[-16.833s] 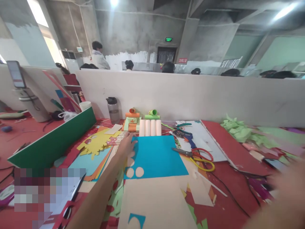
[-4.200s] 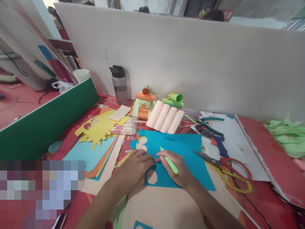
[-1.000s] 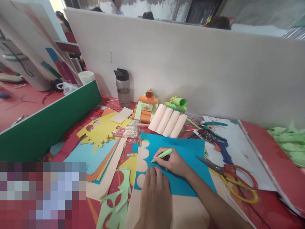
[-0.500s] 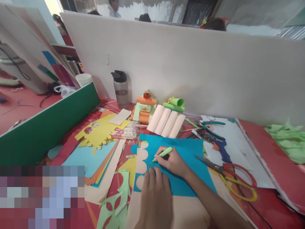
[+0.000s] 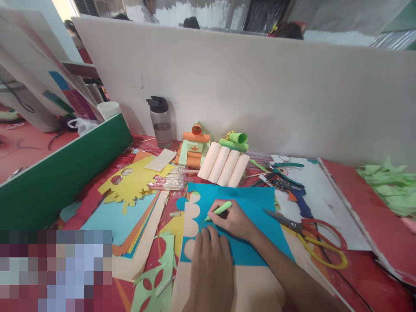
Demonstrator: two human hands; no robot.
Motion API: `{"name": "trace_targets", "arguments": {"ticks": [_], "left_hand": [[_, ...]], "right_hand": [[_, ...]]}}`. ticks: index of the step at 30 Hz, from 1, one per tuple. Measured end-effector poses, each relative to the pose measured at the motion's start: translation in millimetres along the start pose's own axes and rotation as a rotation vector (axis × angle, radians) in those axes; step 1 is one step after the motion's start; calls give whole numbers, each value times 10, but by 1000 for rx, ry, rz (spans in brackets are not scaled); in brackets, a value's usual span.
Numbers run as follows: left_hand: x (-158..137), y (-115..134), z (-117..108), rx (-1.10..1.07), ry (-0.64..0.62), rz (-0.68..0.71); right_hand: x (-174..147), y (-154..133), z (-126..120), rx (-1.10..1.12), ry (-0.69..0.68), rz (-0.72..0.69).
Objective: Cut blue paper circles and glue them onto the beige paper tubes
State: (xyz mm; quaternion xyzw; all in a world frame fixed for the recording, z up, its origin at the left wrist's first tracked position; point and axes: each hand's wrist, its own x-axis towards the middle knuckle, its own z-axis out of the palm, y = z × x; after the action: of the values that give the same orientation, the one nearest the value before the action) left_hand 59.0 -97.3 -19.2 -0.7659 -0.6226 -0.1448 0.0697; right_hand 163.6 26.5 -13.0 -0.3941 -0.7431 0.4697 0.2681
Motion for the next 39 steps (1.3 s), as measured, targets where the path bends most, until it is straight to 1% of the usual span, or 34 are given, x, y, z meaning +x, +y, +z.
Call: {"name": "trace_targets", "arguments": {"ticks": [4,16,20,29,31,34,36,39], "left_hand": [[19,-19,-29,0,-7,12],[37,-88,-67,-72,-88,14],[31,-108,-78,-82,-140,29],[53,-138,-124,-104,-297,54],[62,-145,-146,-108,-332,60],[101,-175,-218,-156,-418,23],[155,-223,-291,-204,-490,-1],[276,-349,-388,-239,-565,14]], "right_hand": [[1,14,0,-18,26,-5],[7,-19,-25,-40,5,-19],[4,-19,-22,-74,17,-41],[3,-13,-30,-82,14,-53],[2,-9,-35,-65,13,-52],[2,11,-43,-28,10,-56],[9,39,-48,69,35,-29],[29,95,-53,277,100,58]]}}
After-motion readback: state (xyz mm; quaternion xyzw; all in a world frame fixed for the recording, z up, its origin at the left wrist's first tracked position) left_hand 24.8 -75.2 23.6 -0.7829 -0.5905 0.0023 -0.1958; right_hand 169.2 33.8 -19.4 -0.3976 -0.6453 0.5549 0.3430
